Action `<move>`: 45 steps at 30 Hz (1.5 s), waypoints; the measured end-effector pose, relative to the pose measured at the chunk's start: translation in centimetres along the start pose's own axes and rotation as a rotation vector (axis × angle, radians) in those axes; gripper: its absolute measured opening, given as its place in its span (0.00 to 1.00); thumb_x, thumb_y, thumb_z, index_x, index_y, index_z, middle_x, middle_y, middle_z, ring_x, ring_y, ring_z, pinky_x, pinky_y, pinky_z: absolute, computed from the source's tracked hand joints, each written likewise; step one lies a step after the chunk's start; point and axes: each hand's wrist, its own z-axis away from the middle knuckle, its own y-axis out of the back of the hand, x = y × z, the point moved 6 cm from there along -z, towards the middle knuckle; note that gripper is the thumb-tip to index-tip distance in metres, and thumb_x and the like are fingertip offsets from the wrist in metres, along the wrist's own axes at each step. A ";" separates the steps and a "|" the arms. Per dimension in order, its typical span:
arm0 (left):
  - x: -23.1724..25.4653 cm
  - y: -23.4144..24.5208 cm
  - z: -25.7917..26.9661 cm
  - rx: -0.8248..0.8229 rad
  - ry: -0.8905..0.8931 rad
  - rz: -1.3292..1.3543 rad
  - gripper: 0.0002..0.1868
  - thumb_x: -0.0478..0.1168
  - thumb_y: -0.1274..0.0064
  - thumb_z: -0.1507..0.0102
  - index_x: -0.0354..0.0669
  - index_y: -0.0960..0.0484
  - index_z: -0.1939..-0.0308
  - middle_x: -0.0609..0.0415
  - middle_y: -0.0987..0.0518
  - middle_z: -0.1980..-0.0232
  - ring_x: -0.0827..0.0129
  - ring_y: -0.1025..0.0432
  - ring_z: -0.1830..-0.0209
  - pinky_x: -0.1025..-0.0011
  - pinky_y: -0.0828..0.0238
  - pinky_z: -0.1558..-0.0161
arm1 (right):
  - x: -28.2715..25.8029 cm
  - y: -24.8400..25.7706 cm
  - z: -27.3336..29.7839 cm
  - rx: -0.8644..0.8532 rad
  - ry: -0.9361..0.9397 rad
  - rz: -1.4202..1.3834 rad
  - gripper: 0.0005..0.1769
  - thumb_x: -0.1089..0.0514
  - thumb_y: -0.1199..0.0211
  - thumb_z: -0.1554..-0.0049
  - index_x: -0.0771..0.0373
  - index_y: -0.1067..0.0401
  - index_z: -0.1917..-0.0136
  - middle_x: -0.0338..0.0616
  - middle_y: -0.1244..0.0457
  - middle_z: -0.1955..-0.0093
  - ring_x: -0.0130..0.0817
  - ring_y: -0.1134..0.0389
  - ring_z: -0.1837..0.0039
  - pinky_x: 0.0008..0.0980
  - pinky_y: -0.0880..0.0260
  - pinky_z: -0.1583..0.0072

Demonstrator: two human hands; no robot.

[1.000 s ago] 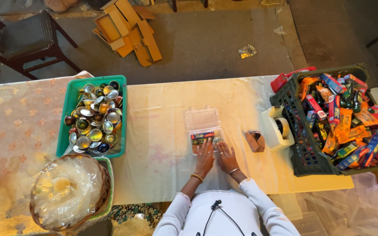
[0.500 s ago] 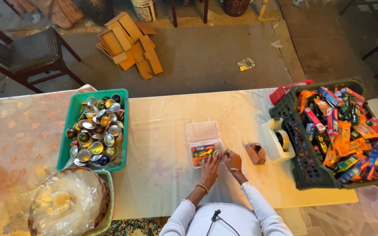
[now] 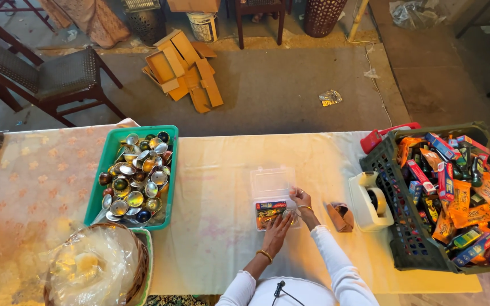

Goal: Packing snack items and small objects like lighters into plastic containers for distribution.

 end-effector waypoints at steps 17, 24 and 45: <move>0.2 2.8 1.5 0.115 -0.063 0.011 0.38 0.27 0.48 0.45 0.44 0.33 0.29 0.48 0.33 0.25 0.50 0.45 0.24 0.50 0.47 0.30 | -11.0 1.8 16.9 -0.261 0.175 0.316 0.42 0.77 0.45 0.50 0.48 0.35 0.26 0.43 0.37 0.29 0.40 0.35 0.30 0.37 0.31 0.35; 0.4 6.0 3.3 0.162 -0.119 0.274 0.16 0.35 0.47 0.34 0.41 0.23 0.42 0.48 0.21 0.43 0.50 0.29 0.43 0.55 0.33 0.42 | -11.3 2.2 18.0 -0.288 0.281 0.460 0.42 0.73 0.50 0.47 0.45 0.40 0.23 0.44 0.37 0.29 0.38 0.32 0.33 0.34 0.30 0.36; -10.7 0.3 5.6 0.212 0.845 0.339 0.23 0.57 0.48 0.35 0.53 0.17 0.41 0.64 0.38 0.24 0.57 0.41 0.28 0.51 0.37 0.35 | -8.9 2.2 17.5 -0.056 0.192 0.458 0.33 0.57 0.29 0.46 0.47 0.33 0.28 0.51 0.28 0.45 0.35 0.25 0.43 0.32 0.24 0.43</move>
